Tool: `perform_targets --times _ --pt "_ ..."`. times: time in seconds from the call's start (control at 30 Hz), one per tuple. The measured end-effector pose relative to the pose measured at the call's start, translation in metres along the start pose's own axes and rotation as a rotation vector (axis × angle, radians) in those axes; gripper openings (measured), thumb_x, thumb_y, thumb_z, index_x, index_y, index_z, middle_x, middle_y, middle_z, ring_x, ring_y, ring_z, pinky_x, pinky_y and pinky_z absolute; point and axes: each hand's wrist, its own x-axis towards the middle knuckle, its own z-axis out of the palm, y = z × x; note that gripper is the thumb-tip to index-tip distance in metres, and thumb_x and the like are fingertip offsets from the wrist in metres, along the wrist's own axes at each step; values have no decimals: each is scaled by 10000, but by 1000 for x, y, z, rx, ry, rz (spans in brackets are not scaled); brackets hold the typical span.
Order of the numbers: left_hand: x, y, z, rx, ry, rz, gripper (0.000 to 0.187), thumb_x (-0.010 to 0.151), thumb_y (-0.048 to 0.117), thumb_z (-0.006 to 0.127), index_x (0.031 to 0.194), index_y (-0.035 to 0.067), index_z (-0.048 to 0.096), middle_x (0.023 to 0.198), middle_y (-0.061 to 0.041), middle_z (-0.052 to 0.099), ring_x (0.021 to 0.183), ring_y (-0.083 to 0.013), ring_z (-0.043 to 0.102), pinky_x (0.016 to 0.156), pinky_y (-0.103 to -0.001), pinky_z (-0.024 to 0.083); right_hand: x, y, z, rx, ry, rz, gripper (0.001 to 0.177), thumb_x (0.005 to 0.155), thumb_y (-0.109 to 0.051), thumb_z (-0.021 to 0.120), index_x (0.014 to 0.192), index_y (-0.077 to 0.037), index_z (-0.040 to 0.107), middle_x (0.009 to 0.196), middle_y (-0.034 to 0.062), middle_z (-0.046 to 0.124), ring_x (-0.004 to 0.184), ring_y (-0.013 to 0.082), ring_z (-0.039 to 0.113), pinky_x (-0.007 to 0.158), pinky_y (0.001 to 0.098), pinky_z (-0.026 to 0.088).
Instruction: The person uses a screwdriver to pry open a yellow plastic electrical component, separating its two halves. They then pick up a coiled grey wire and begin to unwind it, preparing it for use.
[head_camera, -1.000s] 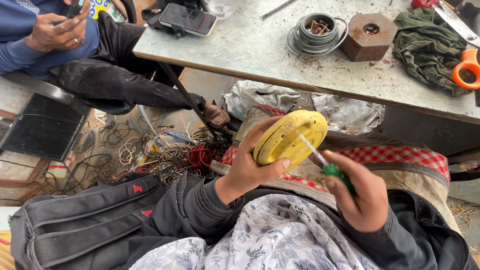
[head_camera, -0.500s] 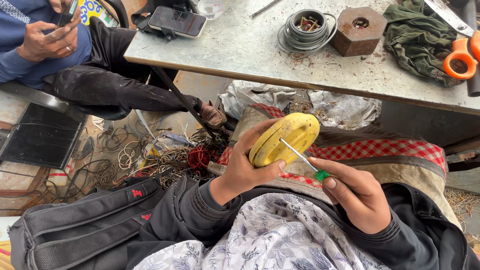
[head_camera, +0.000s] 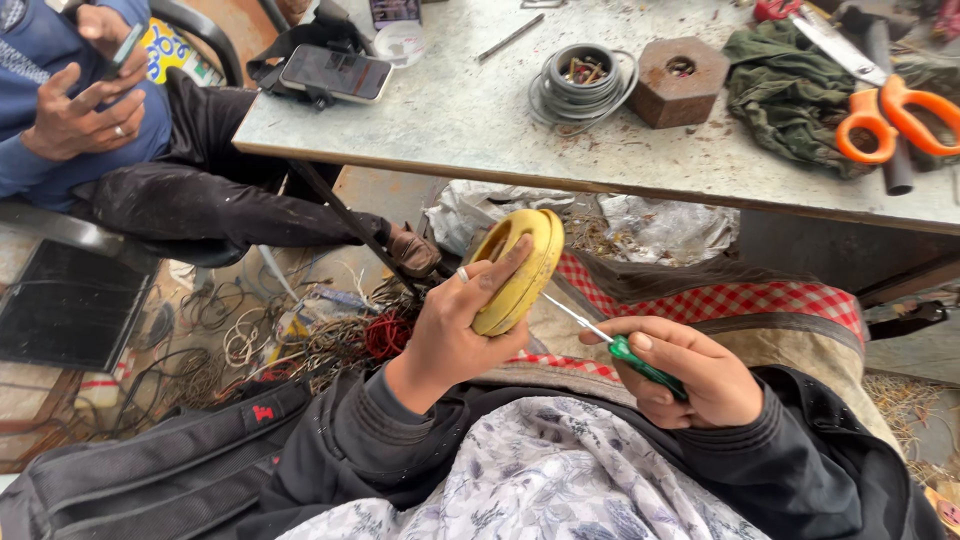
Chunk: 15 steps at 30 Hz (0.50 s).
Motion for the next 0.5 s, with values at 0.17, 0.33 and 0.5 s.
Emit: perform_targets --times 0.17,0.33,0.5 --pt "4 1 -2 139 -32 6 815 787 83 769 1540 192 478 1073 -148 706 905 -354 703 807 -416 584 -2 6 9 -443 257 -129 385 1061 -102 510 1399 47 622 655 20 490 541 63 424 472 250 331" --pt "7 1 -3 146 -74 -70 811 793 75 769 1542 189 480 1039 -148 701 888 -364 701 796 -426 584 0 -3 30 -1382 299 -482 463 920 -12 635 1379 -74 645 742 74 604 625 175 564 579 315 487" --pt "6 1 1 96 -56 -46 800 810 63 748 1546 183 457 1137 -183 698 946 -365 722 811 -416 593 11 -15 46 -1825 418 -864 507 851 -11 726 1338 -137 659 864 77 638 721 260 604 658 375 486"
